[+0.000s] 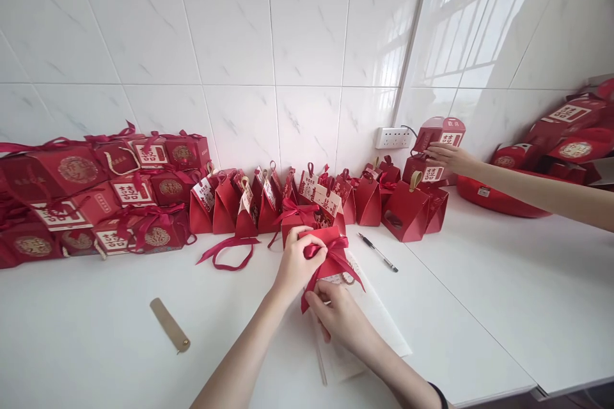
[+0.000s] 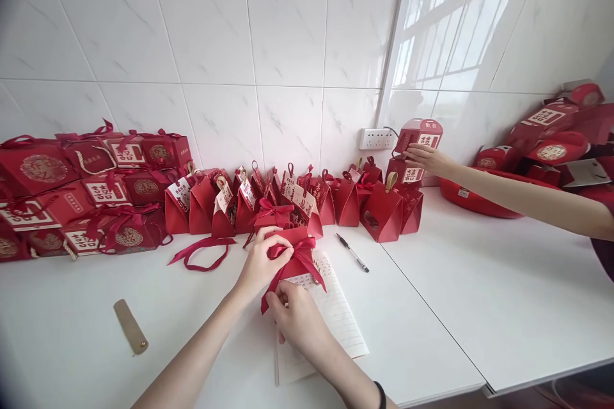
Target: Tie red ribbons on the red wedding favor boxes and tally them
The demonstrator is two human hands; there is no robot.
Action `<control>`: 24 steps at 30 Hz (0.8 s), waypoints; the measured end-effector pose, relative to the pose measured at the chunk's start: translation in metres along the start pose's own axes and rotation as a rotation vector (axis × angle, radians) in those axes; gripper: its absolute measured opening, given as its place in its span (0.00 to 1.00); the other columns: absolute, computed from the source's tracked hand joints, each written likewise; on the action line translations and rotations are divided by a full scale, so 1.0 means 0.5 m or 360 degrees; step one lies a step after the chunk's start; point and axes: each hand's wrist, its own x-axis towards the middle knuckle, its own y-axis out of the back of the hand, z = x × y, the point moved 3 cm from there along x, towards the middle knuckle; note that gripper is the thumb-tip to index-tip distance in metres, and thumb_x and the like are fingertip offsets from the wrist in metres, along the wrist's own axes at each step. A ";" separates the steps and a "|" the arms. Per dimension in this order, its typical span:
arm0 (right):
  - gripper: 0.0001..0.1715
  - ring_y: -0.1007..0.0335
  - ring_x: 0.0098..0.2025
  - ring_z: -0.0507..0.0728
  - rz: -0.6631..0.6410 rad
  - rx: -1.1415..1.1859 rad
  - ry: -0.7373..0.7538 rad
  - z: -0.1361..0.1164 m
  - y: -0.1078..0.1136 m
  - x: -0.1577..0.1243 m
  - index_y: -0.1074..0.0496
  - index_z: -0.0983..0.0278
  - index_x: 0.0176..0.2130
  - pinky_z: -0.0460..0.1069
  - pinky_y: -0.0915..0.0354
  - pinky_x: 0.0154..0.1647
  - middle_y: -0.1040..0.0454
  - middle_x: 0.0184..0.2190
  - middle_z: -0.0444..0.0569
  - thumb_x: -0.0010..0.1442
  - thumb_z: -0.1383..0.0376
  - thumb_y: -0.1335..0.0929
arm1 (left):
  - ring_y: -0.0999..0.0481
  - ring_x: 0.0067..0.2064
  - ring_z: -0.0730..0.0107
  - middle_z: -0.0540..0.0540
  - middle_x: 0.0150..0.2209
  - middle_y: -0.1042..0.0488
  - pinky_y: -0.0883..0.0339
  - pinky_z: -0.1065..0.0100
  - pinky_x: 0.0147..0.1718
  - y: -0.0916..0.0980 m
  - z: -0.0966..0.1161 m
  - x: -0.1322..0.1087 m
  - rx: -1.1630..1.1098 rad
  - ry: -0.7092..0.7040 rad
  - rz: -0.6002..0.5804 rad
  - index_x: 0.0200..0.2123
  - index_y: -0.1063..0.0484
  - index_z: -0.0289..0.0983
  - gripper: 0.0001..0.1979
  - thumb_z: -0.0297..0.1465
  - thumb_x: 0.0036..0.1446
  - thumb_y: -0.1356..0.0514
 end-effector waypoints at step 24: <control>0.27 0.39 0.21 0.52 0.0656 -0.0295 -0.0057 0.049 0.179 -0.002 0.35 0.62 0.33 0.47 0.43 0.21 0.31 0.28 0.47 0.56 0.42 0.43 | 0.33 0.50 0.64 0.46 0.45 0.37 0.39 0.63 0.50 0.000 -0.005 0.001 -0.0052 0.0023 -0.0054 0.28 0.27 0.40 0.03 0.28 0.51 0.41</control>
